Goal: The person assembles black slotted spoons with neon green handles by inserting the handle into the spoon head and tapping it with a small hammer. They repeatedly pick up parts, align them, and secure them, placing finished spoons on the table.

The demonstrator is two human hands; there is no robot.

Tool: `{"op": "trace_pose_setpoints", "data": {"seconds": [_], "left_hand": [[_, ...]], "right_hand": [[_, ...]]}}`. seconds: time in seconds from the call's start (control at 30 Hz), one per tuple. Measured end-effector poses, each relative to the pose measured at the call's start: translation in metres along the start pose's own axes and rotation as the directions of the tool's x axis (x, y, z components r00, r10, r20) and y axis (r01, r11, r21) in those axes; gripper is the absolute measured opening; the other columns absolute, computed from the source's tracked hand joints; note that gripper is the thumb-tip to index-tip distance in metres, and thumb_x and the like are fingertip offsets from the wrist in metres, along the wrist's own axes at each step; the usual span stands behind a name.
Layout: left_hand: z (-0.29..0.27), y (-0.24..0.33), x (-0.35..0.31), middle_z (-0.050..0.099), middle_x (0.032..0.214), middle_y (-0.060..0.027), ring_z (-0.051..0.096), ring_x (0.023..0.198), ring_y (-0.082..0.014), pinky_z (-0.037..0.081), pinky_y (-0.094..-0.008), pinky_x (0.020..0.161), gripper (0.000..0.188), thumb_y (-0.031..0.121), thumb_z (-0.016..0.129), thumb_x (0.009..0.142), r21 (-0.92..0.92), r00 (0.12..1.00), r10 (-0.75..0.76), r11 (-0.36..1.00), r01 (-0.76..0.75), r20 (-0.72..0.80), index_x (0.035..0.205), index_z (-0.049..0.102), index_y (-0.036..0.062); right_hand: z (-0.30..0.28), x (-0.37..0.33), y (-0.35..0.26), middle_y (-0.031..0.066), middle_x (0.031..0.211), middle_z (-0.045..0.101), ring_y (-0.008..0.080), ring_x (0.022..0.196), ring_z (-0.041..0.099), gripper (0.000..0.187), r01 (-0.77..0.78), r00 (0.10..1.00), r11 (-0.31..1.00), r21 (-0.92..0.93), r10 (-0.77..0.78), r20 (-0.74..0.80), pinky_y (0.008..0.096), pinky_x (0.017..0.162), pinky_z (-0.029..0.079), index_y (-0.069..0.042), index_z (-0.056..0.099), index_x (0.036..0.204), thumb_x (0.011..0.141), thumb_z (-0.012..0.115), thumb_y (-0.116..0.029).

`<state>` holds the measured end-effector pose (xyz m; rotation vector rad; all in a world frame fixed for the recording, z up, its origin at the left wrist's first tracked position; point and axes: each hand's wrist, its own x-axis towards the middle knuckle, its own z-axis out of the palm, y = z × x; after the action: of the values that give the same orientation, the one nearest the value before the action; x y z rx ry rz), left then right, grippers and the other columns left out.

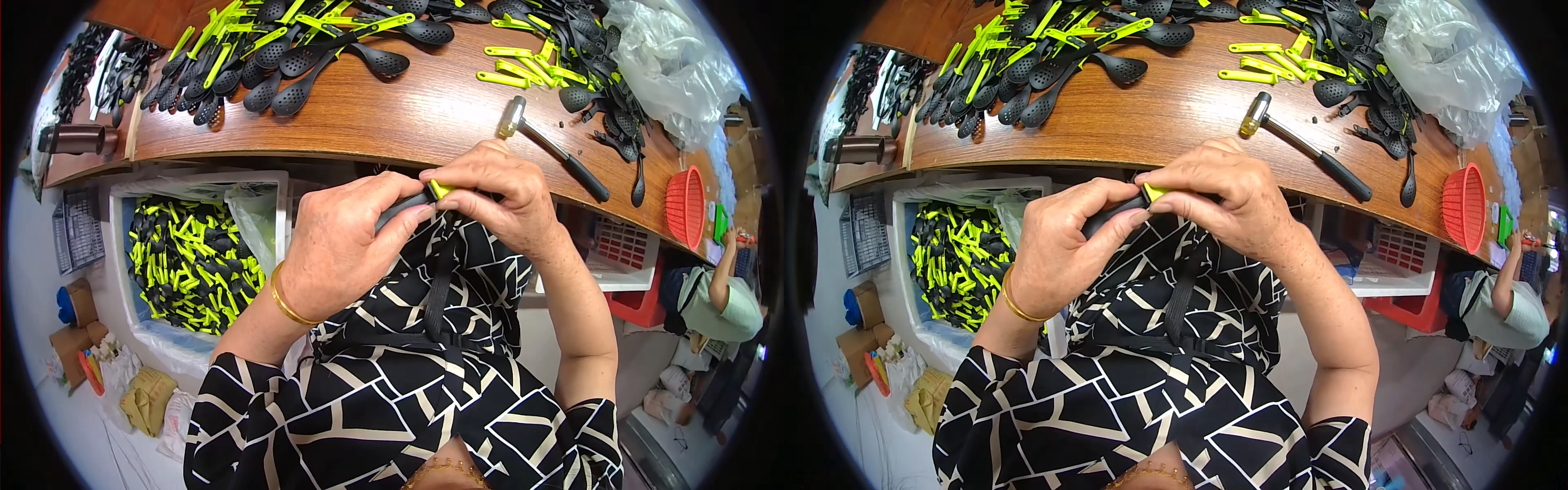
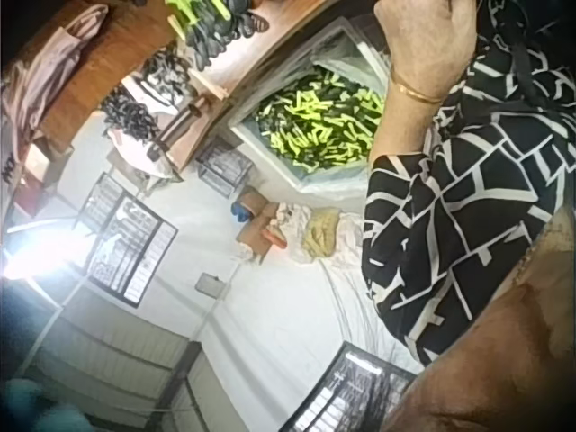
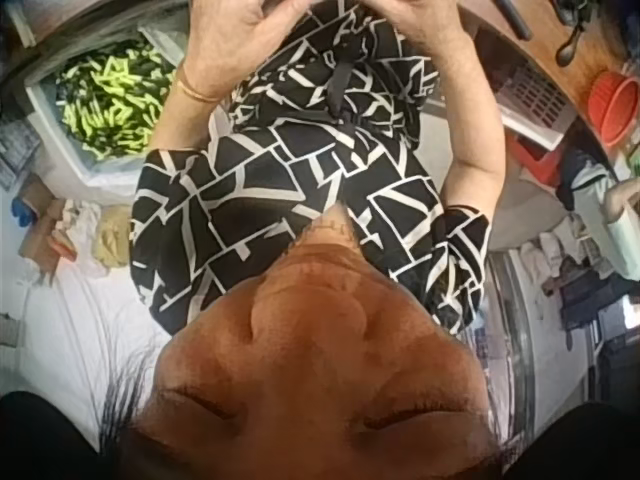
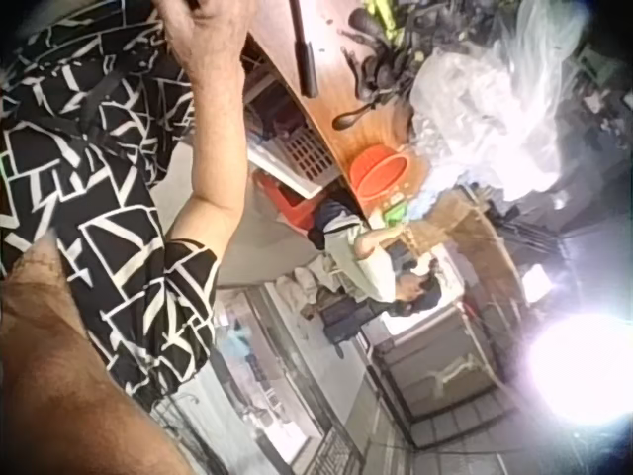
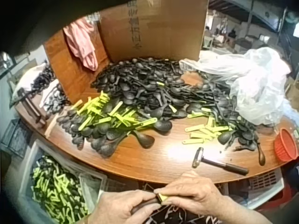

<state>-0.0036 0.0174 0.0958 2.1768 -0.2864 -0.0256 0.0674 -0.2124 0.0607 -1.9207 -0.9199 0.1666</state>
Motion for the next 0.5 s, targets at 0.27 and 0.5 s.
{"op": "trace_pose_setpoints", "data": {"seconds": [0.27,0.5], "left_hand": [[0.015,-0.021,0.005,0.079,0.100,-0.0137,0.076,0.086,-0.0198,0.058,-0.0304,0.076,0.022,0.008,0.076,0.097,-0.102,0.996,-0.001,0.995,-0.008,-0.085,0.115,0.073,-0.0038],[0.015,-0.059,0.024,0.072,0.094,-0.0039,0.064,0.077,-0.0067,0.052,-0.0208,0.073,0.024,0.013,0.058,0.111,-0.475,0.960,-0.278,0.851,0.225,-0.043,0.126,0.068,-0.0027]], "right_hand": [[-0.009,0.014,0.002,0.0118,0.116,0.077,0.0166,0.102,0.071,0.022,0.005,0.864,0.951,0.308,0.151,-0.480,0.0289,0.090,0.056,0.003,0.076,0.121,0.100,0.071,-0.004],[-0.129,-0.046,0.045,0.0105,0.090,0.075,0.0172,0.078,0.073,0.014,-0.442,0.762,0.782,-0.439,0.069,-0.644,0.0303,0.070,0.056,0.000,0.076,0.111,0.101,0.070,-0.009]]}}
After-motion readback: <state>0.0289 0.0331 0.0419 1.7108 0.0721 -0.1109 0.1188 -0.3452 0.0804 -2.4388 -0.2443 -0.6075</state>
